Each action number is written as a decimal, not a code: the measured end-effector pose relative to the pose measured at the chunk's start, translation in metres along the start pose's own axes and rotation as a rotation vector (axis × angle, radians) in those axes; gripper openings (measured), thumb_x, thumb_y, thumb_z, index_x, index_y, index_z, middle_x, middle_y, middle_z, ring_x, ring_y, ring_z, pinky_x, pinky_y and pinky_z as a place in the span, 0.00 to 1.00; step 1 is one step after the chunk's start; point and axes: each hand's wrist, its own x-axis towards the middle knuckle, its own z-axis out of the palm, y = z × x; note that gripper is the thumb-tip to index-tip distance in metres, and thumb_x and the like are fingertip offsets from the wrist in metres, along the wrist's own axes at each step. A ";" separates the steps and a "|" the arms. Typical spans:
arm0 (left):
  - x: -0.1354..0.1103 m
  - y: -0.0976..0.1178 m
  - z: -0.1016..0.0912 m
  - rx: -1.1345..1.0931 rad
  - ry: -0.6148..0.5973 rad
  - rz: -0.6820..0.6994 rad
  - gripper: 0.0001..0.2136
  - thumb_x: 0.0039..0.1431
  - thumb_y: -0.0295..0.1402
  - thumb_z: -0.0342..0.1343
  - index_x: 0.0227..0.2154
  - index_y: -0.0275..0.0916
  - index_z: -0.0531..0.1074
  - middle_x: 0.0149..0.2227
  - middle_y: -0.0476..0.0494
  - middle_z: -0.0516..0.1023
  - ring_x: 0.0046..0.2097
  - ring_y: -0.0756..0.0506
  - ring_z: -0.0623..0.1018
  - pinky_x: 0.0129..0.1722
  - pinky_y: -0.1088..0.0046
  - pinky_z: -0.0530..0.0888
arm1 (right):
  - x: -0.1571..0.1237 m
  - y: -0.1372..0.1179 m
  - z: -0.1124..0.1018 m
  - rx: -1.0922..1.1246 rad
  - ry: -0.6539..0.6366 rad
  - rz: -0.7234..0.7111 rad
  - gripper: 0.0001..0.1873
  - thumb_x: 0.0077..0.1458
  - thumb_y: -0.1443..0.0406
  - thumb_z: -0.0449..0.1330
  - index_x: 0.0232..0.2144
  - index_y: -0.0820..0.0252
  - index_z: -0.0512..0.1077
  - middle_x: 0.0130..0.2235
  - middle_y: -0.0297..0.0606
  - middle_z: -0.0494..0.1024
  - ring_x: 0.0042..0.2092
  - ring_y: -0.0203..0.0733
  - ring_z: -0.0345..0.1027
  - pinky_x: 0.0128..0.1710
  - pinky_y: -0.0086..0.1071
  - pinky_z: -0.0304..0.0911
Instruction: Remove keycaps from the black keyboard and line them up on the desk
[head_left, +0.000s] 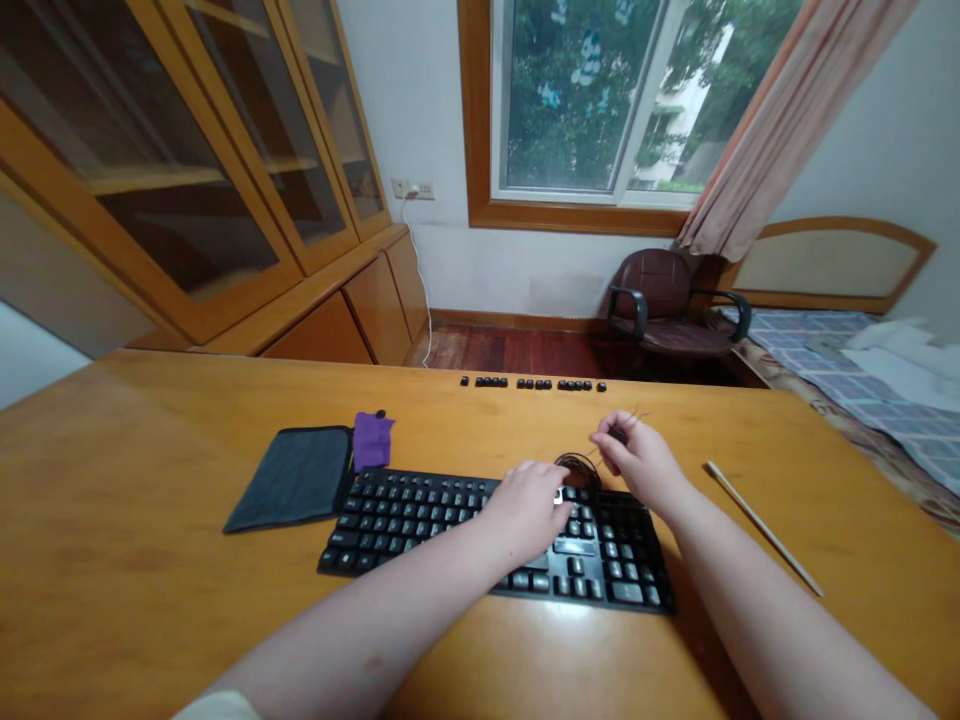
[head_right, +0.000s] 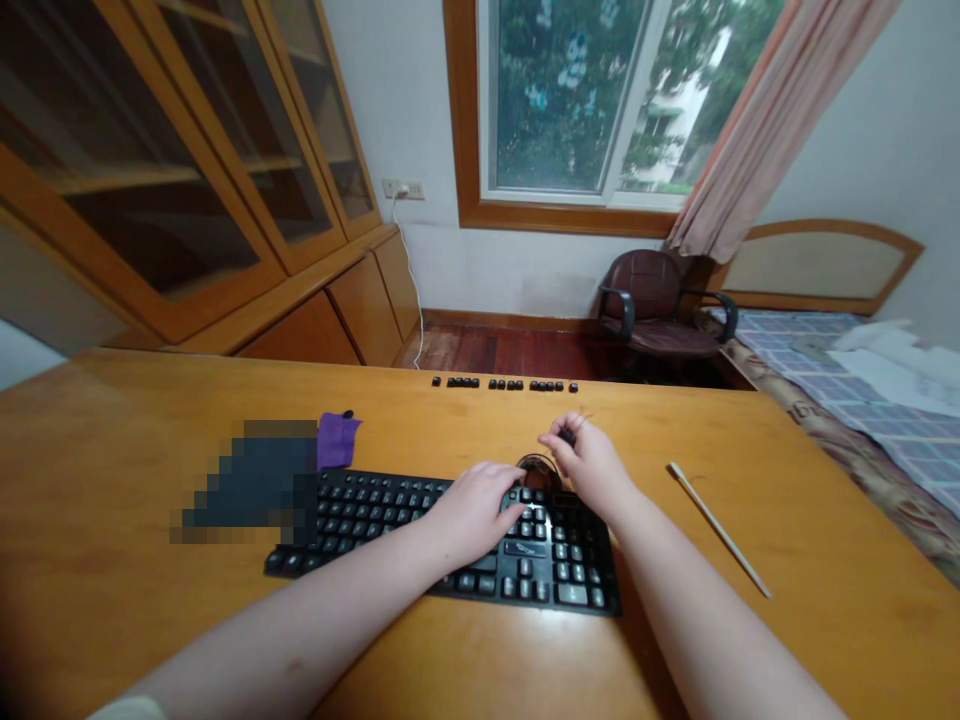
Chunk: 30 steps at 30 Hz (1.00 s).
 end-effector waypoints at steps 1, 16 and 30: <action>-0.001 0.002 0.002 0.014 -0.001 -0.014 0.15 0.54 0.34 0.53 0.45 0.39 0.67 0.44 0.40 0.73 0.46 0.40 0.71 0.48 0.61 0.67 | -0.006 -0.003 0.003 0.017 -0.062 0.034 0.14 0.51 0.54 0.56 0.31 0.58 0.62 0.17 0.26 0.65 0.17 0.33 0.59 0.19 0.28 0.55; 0.002 -0.005 0.018 0.035 0.033 -0.076 0.16 0.53 0.37 0.55 0.45 0.39 0.66 0.43 0.41 0.72 0.47 0.40 0.70 0.47 0.61 0.66 | -0.010 -0.005 0.015 -0.187 -0.215 -0.033 0.12 0.53 0.59 0.54 0.23 0.58 0.68 0.19 0.33 0.73 0.22 0.37 0.67 0.25 0.28 0.61; 0.006 -0.007 0.017 0.049 -0.013 -0.080 0.09 0.53 0.39 0.54 0.32 0.39 0.71 0.34 0.41 0.75 0.40 0.40 0.73 0.41 0.62 0.69 | -0.009 0.001 0.017 -0.216 -0.373 -0.336 0.11 0.54 0.58 0.56 0.27 0.57 0.75 0.30 0.37 0.77 0.33 0.38 0.70 0.35 0.29 0.63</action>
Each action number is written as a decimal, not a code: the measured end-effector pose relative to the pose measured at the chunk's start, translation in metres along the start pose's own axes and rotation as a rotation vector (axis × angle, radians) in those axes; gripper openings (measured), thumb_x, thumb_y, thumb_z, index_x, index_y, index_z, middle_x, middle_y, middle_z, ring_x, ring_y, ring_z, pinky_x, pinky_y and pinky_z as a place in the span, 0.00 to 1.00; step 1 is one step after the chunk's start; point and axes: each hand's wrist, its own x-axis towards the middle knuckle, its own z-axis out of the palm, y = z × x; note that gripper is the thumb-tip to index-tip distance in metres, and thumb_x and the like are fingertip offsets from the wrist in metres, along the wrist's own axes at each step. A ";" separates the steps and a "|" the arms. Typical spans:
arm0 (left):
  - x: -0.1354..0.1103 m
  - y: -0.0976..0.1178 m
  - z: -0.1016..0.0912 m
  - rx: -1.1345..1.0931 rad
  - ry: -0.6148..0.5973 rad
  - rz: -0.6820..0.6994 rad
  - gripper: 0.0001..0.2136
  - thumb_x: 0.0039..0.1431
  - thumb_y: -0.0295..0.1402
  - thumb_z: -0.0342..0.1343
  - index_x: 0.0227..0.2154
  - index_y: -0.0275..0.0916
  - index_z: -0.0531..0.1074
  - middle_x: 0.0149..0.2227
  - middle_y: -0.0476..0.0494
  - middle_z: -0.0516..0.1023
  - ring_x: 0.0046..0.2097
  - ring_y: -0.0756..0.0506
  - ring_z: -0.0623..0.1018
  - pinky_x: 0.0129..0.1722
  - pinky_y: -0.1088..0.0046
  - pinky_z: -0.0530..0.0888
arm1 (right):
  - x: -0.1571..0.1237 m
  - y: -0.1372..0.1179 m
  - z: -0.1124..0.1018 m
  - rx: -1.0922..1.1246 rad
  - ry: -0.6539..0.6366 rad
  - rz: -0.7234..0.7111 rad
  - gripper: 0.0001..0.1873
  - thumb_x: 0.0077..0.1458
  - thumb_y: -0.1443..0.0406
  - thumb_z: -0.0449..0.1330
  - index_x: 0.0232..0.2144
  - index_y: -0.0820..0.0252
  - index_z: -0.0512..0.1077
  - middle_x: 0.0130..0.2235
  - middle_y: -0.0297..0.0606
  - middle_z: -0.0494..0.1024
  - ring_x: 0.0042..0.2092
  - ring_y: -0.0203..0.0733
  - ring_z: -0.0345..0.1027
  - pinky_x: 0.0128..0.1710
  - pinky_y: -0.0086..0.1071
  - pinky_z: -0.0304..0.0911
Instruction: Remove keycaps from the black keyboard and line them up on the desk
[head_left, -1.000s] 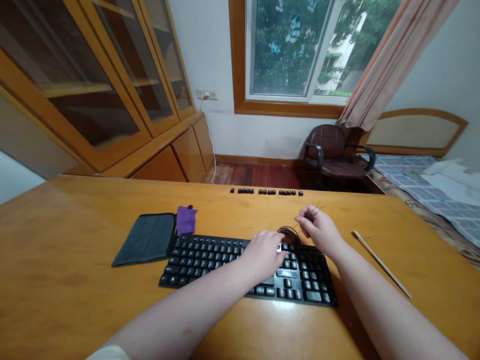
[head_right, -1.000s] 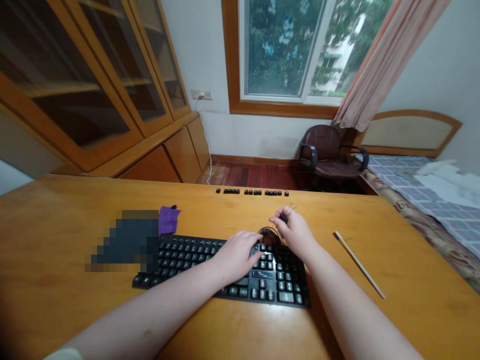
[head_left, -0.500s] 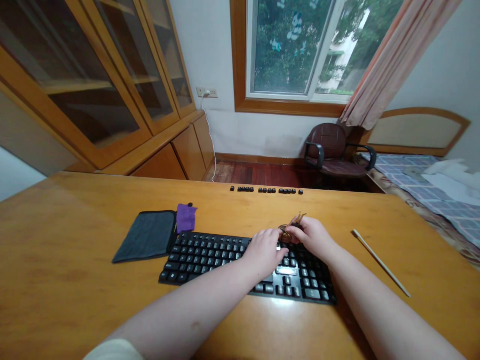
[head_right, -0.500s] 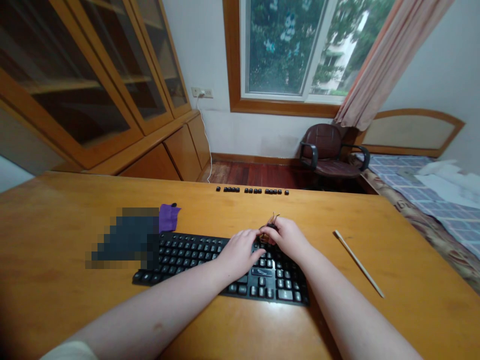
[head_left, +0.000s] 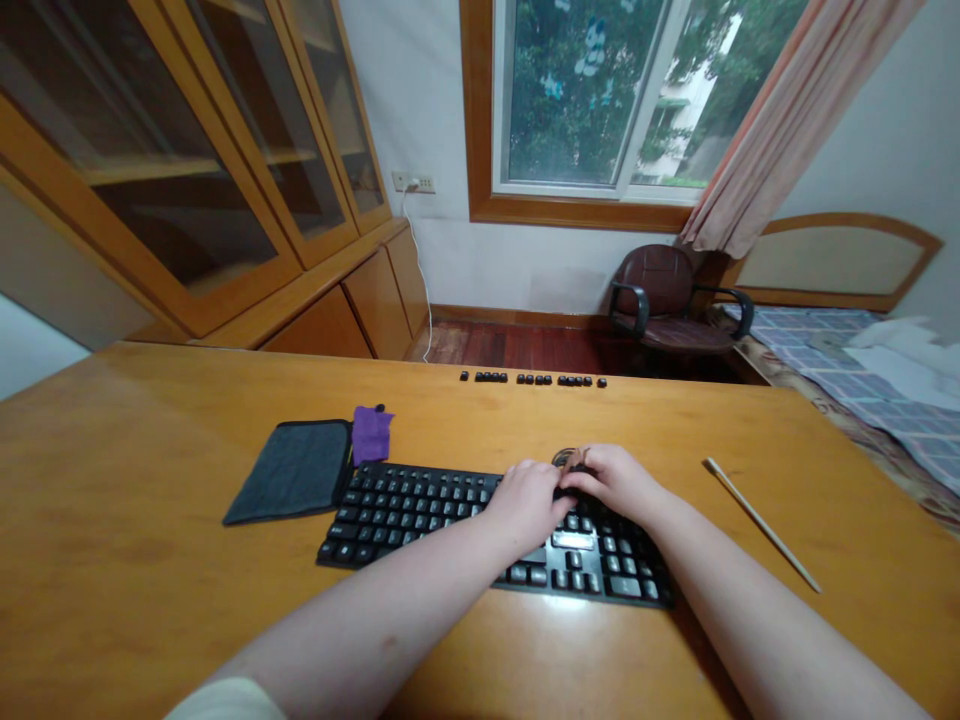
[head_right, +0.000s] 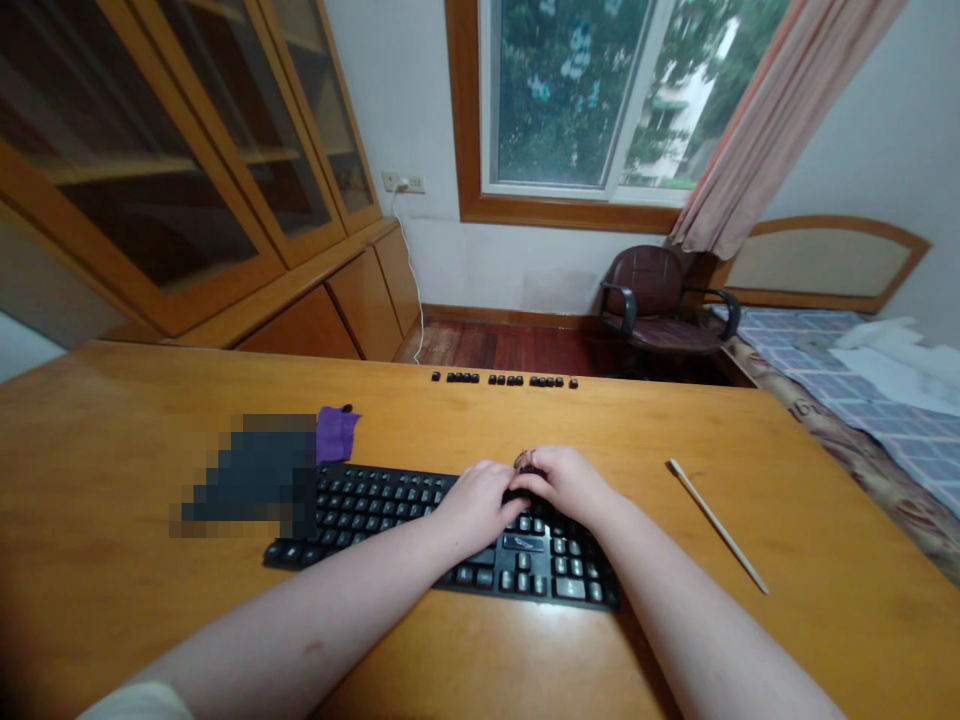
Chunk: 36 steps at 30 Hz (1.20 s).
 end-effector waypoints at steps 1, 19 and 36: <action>0.000 0.000 0.000 0.005 0.000 0.006 0.09 0.53 0.38 0.54 0.31 0.39 0.71 0.33 0.41 0.75 0.39 0.40 0.73 0.40 0.62 0.69 | 0.000 0.001 0.000 0.007 -0.011 -0.034 0.11 0.54 0.58 0.56 0.27 0.57 0.75 0.30 0.36 0.77 0.34 0.38 0.70 0.36 0.29 0.63; 0.000 -0.001 -0.001 0.097 -0.020 0.043 0.12 0.56 0.38 0.51 0.39 0.39 0.72 0.38 0.41 0.76 0.41 0.40 0.72 0.42 0.63 0.69 | -0.003 -0.008 0.014 -0.067 0.074 0.148 0.10 0.56 0.61 0.52 0.28 0.60 0.68 0.28 0.38 0.74 0.32 0.39 0.66 0.33 0.31 0.60; 0.000 -0.002 0.002 -0.068 0.048 0.001 0.10 0.56 0.37 0.52 0.38 0.40 0.72 0.38 0.44 0.76 0.42 0.42 0.73 0.43 0.65 0.68 | -0.006 0.019 0.030 0.340 0.601 0.206 0.14 0.55 0.56 0.52 0.23 0.58 0.60 0.17 0.29 0.63 0.18 0.32 0.56 0.18 0.26 0.53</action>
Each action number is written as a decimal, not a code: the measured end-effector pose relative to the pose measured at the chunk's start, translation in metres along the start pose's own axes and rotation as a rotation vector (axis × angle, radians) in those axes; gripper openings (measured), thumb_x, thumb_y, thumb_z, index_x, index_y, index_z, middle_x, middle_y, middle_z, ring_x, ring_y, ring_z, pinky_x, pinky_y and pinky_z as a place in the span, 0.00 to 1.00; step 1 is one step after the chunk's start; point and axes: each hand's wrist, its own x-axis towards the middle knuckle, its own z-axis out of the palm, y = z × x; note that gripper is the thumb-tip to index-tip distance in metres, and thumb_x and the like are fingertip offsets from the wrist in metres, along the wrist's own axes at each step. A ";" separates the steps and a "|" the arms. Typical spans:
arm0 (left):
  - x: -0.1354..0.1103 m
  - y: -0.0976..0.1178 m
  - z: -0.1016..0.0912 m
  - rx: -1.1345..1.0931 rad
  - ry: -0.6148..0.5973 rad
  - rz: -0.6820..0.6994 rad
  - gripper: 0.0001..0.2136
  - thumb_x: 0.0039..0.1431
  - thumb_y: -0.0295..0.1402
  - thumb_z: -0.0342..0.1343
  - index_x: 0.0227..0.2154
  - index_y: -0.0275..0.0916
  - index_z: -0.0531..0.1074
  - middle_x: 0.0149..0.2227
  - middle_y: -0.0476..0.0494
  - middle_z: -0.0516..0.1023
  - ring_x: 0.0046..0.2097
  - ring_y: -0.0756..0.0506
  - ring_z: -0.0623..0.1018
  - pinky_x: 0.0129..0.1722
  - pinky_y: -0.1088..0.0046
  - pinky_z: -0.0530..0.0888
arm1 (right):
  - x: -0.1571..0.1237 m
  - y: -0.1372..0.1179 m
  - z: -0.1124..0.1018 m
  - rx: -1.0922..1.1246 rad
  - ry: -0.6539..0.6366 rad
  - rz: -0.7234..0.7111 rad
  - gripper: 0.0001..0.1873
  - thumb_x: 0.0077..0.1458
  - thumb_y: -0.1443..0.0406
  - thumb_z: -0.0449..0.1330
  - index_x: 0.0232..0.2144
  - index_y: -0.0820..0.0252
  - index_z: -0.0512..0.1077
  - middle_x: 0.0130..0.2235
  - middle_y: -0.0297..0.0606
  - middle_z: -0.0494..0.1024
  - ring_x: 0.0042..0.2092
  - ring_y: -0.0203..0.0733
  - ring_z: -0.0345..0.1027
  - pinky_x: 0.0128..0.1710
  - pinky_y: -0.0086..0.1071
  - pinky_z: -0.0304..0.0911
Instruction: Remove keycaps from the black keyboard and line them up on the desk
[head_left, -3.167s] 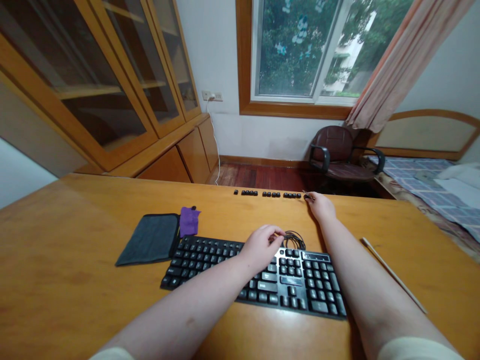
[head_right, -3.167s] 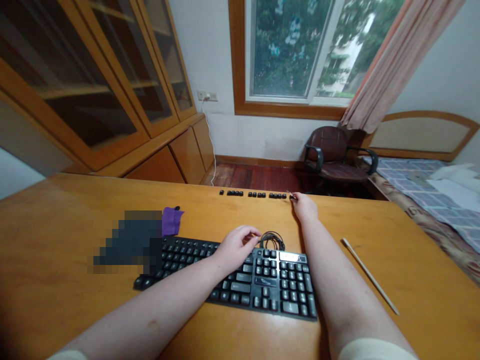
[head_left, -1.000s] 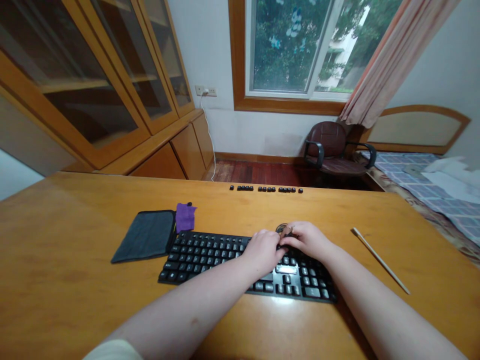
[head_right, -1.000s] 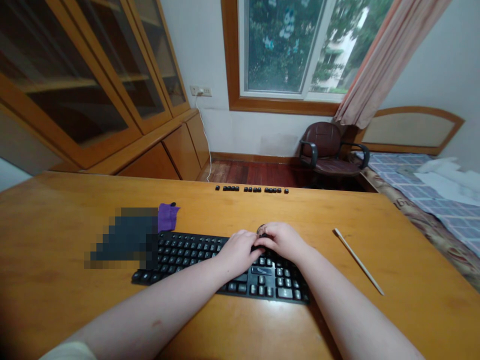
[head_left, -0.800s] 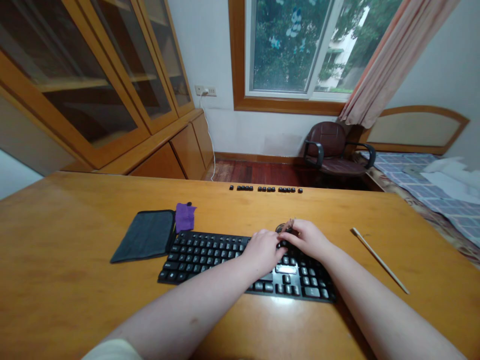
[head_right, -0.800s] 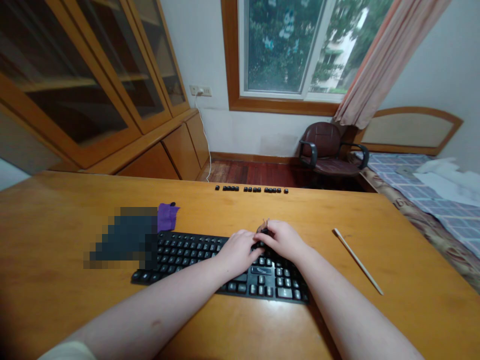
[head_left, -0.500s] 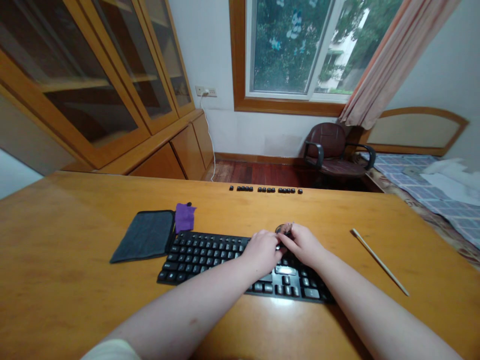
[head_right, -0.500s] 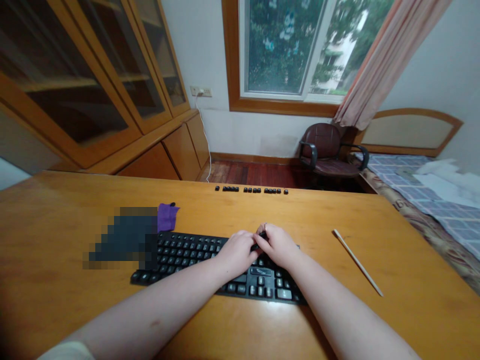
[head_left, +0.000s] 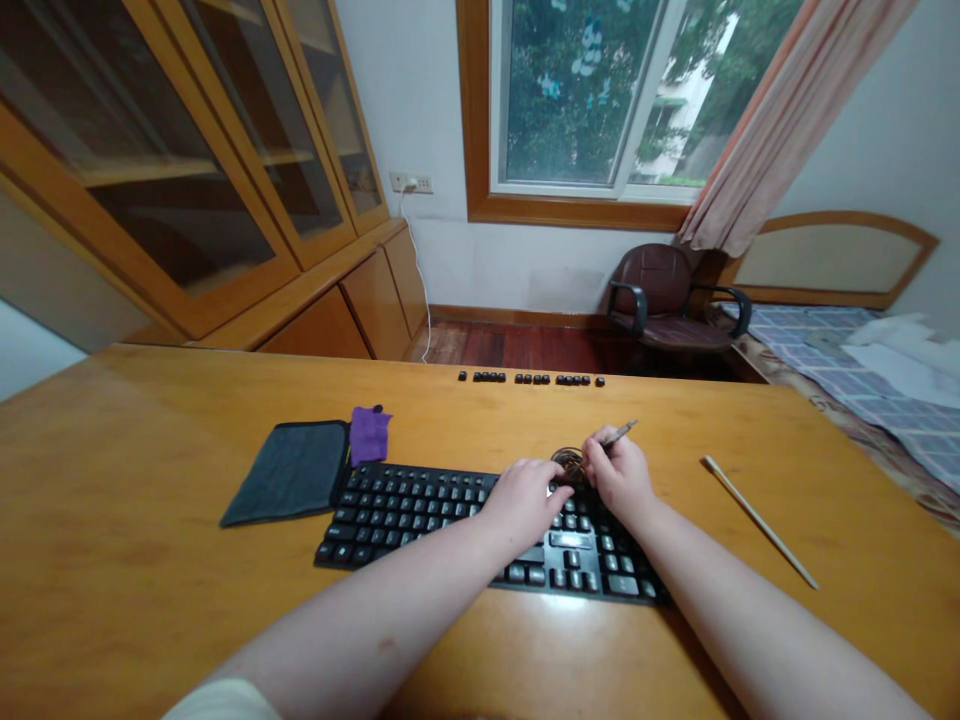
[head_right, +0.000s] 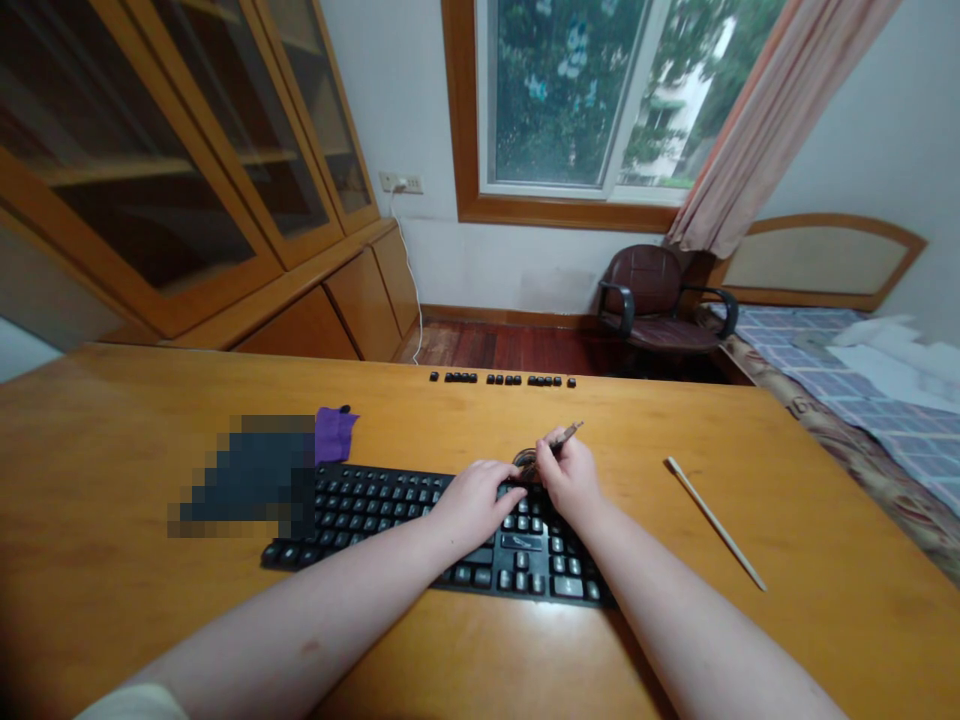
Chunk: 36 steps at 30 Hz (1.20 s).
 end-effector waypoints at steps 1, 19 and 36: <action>0.000 0.000 0.000 -0.015 0.007 -0.012 0.10 0.55 0.37 0.53 0.39 0.40 0.71 0.39 0.43 0.76 0.43 0.42 0.73 0.44 0.65 0.68 | 0.000 0.000 0.001 0.040 0.006 0.016 0.14 0.55 0.55 0.52 0.23 0.58 0.60 0.17 0.28 0.63 0.17 0.31 0.56 0.17 0.26 0.53; -0.001 0.001 -0.004 -0.187 0.174 -0.029 0.11 0.53 0.33 0.55 0.41 0.41 0.72 0.40 0.46 0.76 0.43 0.44 0.73 0.45 0.66 0.69 | -0.001 -0.003 0.002 0.215 -0.167 0.044 0.13 0.55 0.57 0.55 0.25 0.60 0.65 0.19 0.31 0.67 0.21 0.33 0.63 0.23 0.27 0.60; -0.002 0.004 -0.007 -0.267 0.088 0.011 0.12 0.55 0.31 0.51 0.42 0.40 0.72 0.40 0.44 0.77 0.42 0.45 0.74 0.44 0.68 0.69 | 0.001 -0.007 -0.004 0.204 -0.291 0.031 0.15 0.54 0.57 0.54 0.25 0.61 0.70 0.20 0.33 0.70 0.20 0.34 0.64 0.20 0.28 0.63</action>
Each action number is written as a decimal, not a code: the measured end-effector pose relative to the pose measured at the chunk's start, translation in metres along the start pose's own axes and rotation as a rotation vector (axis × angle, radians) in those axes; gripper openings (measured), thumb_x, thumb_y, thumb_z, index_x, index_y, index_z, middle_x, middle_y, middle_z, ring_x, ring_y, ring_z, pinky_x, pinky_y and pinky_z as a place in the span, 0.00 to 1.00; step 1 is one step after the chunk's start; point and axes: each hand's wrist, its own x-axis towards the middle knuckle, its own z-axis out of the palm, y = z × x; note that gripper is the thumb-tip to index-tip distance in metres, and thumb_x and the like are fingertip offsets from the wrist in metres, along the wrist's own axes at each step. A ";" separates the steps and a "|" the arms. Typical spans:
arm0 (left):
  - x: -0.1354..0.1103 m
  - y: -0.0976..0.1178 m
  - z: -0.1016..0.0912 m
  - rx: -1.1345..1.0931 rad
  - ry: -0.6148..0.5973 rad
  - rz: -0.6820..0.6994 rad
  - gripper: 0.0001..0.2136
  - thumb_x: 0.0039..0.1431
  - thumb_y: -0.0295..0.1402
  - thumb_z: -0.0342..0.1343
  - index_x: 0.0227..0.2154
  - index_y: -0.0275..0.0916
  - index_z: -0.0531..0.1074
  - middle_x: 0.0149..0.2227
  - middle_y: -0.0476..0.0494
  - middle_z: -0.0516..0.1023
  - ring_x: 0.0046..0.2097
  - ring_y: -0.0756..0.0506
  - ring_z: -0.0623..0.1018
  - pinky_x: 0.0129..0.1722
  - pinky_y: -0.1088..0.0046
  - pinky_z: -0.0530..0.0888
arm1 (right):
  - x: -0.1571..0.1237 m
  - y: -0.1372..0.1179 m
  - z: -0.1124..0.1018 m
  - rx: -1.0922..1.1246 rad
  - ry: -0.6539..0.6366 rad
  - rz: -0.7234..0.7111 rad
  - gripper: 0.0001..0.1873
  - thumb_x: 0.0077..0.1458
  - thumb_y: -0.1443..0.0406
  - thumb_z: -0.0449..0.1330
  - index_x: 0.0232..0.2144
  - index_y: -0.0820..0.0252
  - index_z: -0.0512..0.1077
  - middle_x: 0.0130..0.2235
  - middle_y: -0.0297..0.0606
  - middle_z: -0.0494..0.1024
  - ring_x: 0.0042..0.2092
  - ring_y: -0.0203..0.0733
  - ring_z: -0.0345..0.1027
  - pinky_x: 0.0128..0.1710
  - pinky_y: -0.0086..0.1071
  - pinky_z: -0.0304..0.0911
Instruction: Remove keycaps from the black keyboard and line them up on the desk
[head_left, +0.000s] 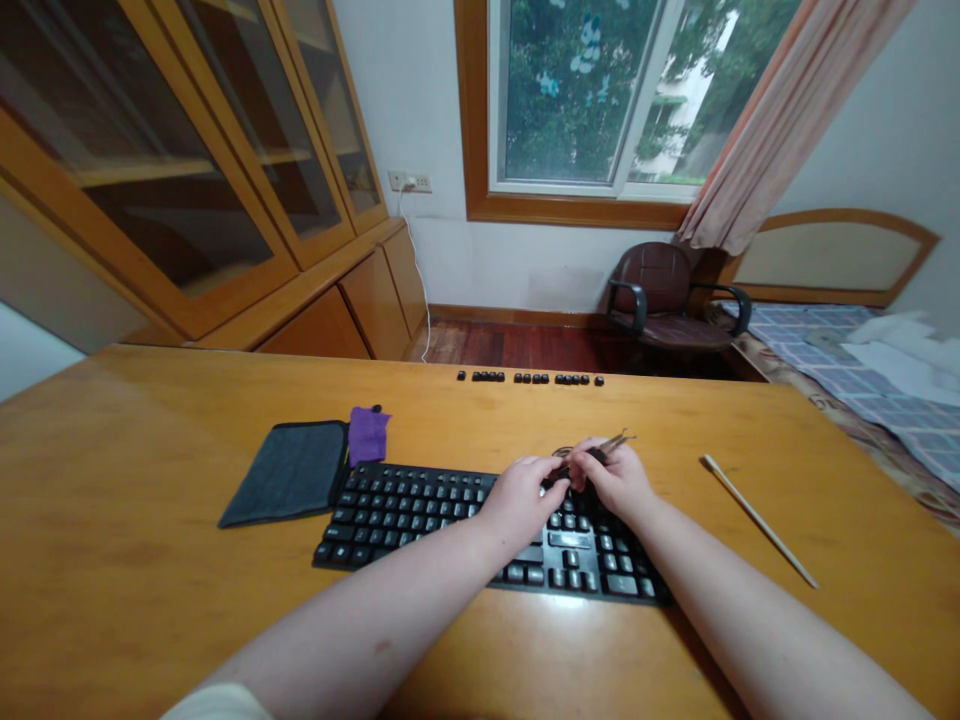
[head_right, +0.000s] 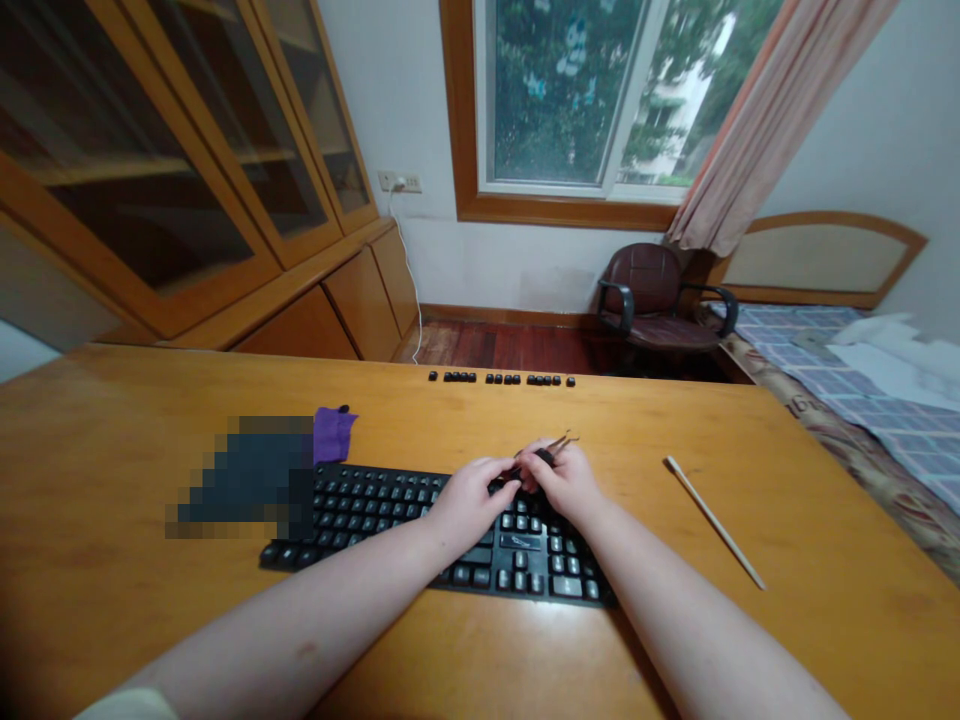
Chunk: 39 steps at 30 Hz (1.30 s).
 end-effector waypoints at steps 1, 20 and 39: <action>0.000 0.001 0.000 -0.005 -0.002 -0.002 0.12 0.55 0.31 0.51 0.42 0.40 0.72 0.39 0.45 0.77 0.42 0.45 0.74 0.44 0.69 0.69 | 0.000 -0.001 0.000 -0.009 -0.006 -0.006 0.15 0.54 0.57 0.54 0.25 0.62 0.70 0.20 0.34 0.70 0.20 0.34 0.64 0.20 0.28 0.63; 0.004 0.000 -0.005 -0.132 -0.023 0.024 0.10 0.52 0.27 0.53 0.36 0.40 0.76 0.34 0.47 0.77 0.38 0.47 0.74 0.40 0.73 0.69 | 0.003 -0.008 0.000 0.001 -0.103 -0.158 0.18 0.54 0.53 0.53 0.23 0.60 0.71 0.20 0.34 0.68 0.25 0.36 0.62 0.27 0.31 0.61; 0.018 -0.015 0.002 -0.838 0.126 -0.366 0.09 0.51 0.30 0.56 0.36 0.33 0.73 0.35 0.42 0.78 0.39 0.47 0.76 0.43 0.68 0.72 | 0.005 -0.009 -0.004 -0.043 0.111 -0.223 0.18 0.57 0.54 0.50 0.25 0.59 0.71 0.29 0.41 0.73 0.35 0.42 0.68 0.39 0.39 0.64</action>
